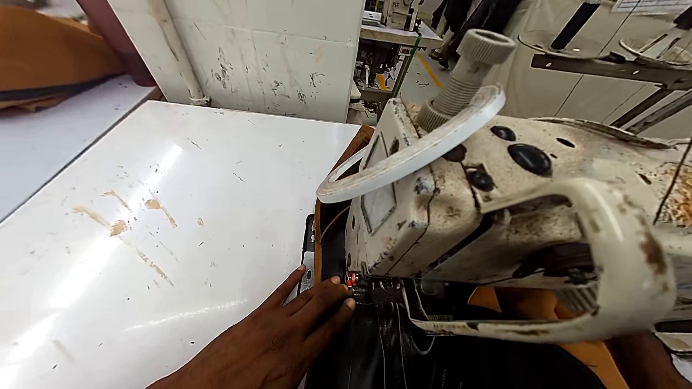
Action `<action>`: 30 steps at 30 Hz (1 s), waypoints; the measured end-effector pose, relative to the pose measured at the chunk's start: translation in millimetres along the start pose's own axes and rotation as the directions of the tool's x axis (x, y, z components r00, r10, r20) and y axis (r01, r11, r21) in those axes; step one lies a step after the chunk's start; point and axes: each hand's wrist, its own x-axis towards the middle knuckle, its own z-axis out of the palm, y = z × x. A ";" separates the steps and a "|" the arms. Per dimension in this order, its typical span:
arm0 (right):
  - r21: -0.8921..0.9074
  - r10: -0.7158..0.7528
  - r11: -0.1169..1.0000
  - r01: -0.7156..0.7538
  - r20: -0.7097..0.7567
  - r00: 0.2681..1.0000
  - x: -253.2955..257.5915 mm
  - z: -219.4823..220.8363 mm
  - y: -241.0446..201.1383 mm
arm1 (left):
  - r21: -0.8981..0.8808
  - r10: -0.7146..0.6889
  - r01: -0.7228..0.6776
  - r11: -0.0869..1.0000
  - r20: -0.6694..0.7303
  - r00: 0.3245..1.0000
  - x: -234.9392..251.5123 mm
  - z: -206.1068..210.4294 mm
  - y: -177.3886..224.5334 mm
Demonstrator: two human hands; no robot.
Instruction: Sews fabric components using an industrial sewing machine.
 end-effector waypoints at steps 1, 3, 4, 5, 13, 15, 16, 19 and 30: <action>-0.007 0.012 1.000 -0.012 0.015 1.000 2.8 -0.5 -2.8 | 0.003 -0.002 0.002 1.000 -0.001 1.000 0.6 -0.3 -0.2; 0.004 0.037 0.999 -0.038 0.058 0.998 5.5 -3.6 -7.1 | 0.001 -0.006 0.006 1.000 -0.009 1.000 1.6 -1.2 0.1; 0.004 0.041 0.999 -0.042 0.058 0.997 5.4 -3.5 -7.2 | 0.001 -0.009 0.009 1.000 -0.009 1.000 2.0 -1.8 0.3; -0.002 0.037 0.999 -0.037 0.057 0.998 5.4 -3.5 -7.3 | 0.000 -0.013 0.013 1.000 -0.008 1.000 2.1 -1.7 0.1; 0.055 0.107 0.992 -0.111 0.068 0.992 1.1 2.8 8.8 | 0.005 -0.017 0.017 1.000 -0.006 1.000 3.8 0.9 -2.6; 0.054 0.107 0.993 -0.109 0.029 0.994 4.4 7.8 10.7 | 0.032 -0.012 0.012 0.999 -0.029 1.000 3.9 2.4 -3.7; 0.057 0.119 0.991 -0.120 0.015 0.993 6.5 9.5 10.5 | 0.036 -0.010 0.011 0.999 -0.035 0.999 4.2 3.1 -4.7; 0.071 0.133 0.988 -0.134 0.019 0.991 9.4 10.8 11.5 | 0.047 0.014 -0.012 0.999 -0.034 0.999 4.5 6.8 -8.4; 0.146 0.083 0.985 -0.094 0.079 0.993 15.4 13.0 21.9 | 0.088 0.034 -0.028 0.996 -0.068 0.997 3.9 10.7 -12.0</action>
